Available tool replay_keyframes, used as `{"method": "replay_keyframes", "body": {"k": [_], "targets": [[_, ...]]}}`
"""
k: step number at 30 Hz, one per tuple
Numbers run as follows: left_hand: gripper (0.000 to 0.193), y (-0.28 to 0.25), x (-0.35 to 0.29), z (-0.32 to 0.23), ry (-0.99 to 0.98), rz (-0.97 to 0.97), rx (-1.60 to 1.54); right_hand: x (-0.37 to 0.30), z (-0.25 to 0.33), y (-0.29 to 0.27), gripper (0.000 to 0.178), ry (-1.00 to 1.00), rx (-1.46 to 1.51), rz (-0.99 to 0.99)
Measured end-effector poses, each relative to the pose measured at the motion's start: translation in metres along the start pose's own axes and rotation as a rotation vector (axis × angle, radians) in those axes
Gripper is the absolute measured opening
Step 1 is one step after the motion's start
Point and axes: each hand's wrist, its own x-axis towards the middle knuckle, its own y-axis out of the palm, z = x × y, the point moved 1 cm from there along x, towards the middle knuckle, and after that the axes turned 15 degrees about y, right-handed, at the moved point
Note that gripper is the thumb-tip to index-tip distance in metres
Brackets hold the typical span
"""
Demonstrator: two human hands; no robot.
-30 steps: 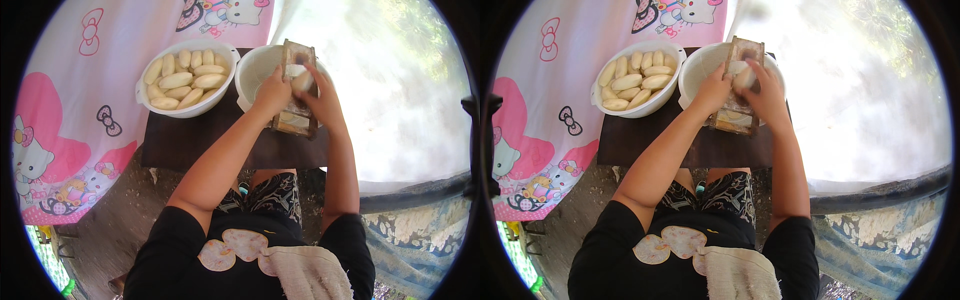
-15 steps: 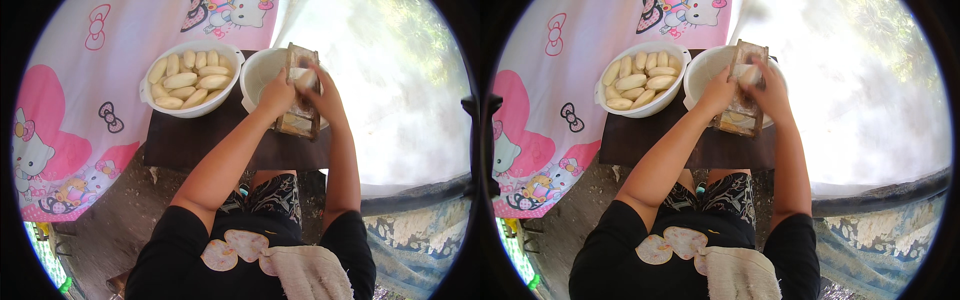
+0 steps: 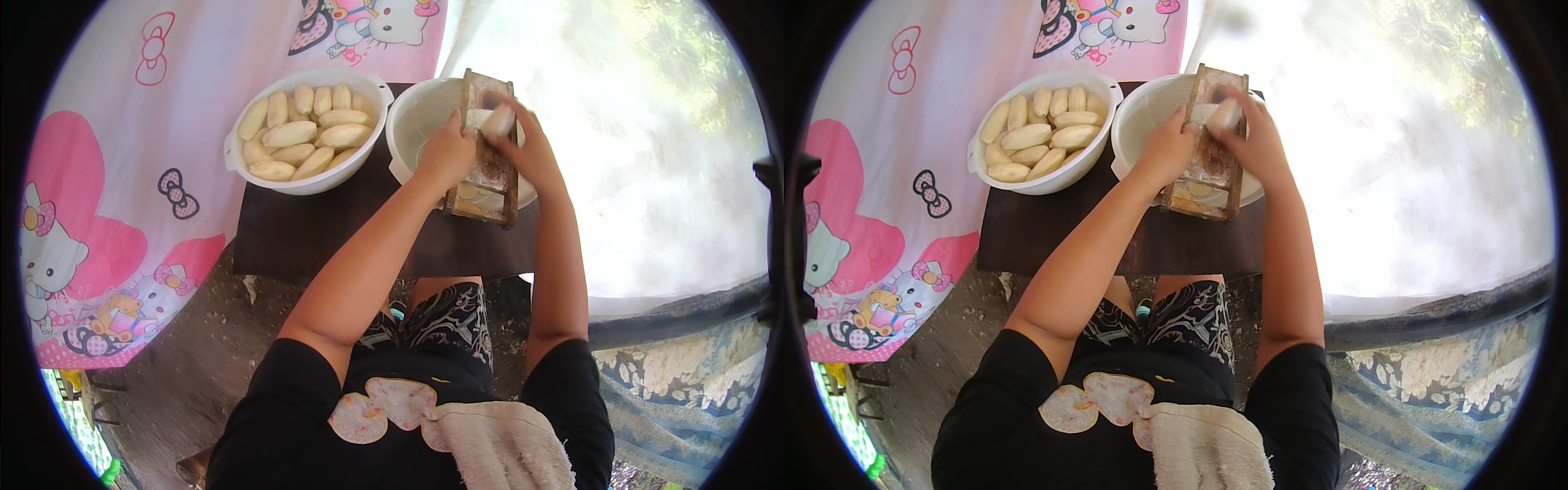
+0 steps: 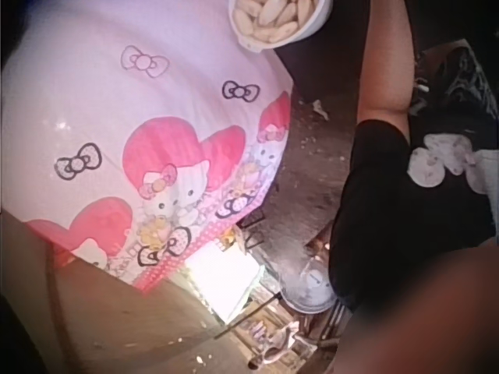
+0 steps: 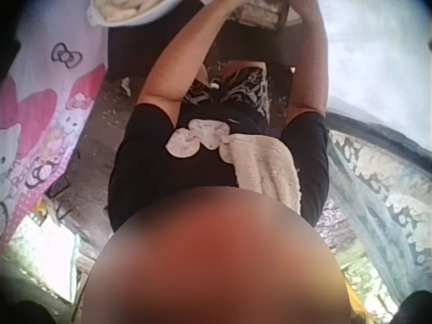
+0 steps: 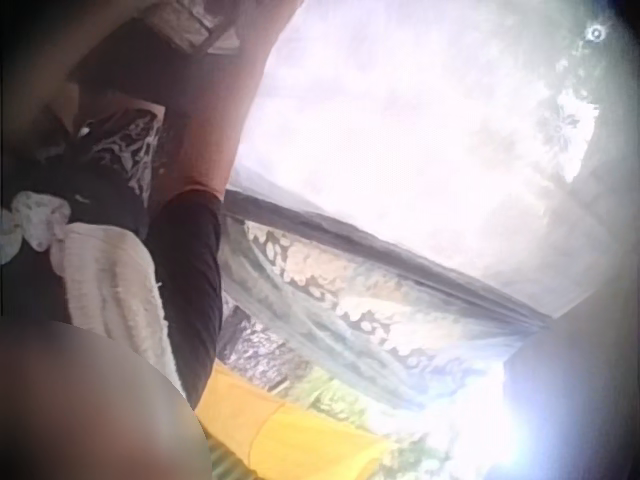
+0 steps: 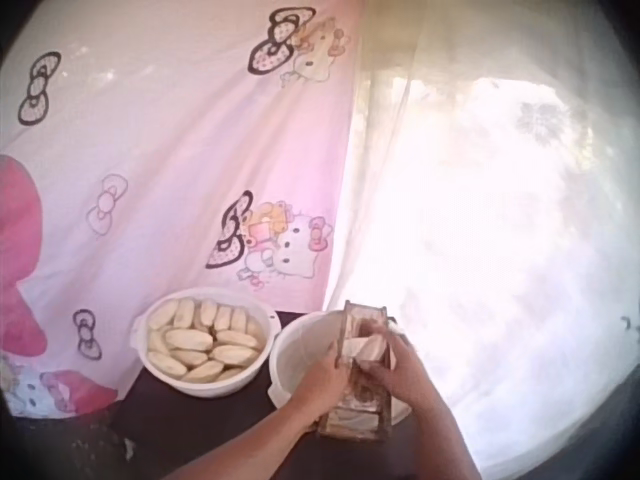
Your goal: The person grates peeled white root vegetables using a handheld metal grater over a white bowl. They repeatedly pick up vegetables from a second bowl, grate them into the first bowl, and continue the process throughout the clip.
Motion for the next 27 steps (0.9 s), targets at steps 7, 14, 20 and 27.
{"method": "replay_keyframes", "body": {"k": [7,14,20,27], "targets": [[0.057,0.005,0.006,0.014,0.016,-0.011,-0.017,-0.013,-0.001,0.004,0.06,-0.057,0.032,-0.03],[0.057,-0.002,0.001,-0.003,0.019,0.001,0.034,0.054,-0.007,0.004,0.06,0.06,-0.081,-0.065],[0.057,0.0,0.002,0.004,-0.011,-0.004,-0.006,-0.044,0.007,0.009,0.057,-0.114,-0.043,-0.065],[0.056,0.002,0.005,0.005,0.013,-0.009,-0.074,0.035,-0.002,0.005,0.059,0.088,-0.043,-0.043]]}}
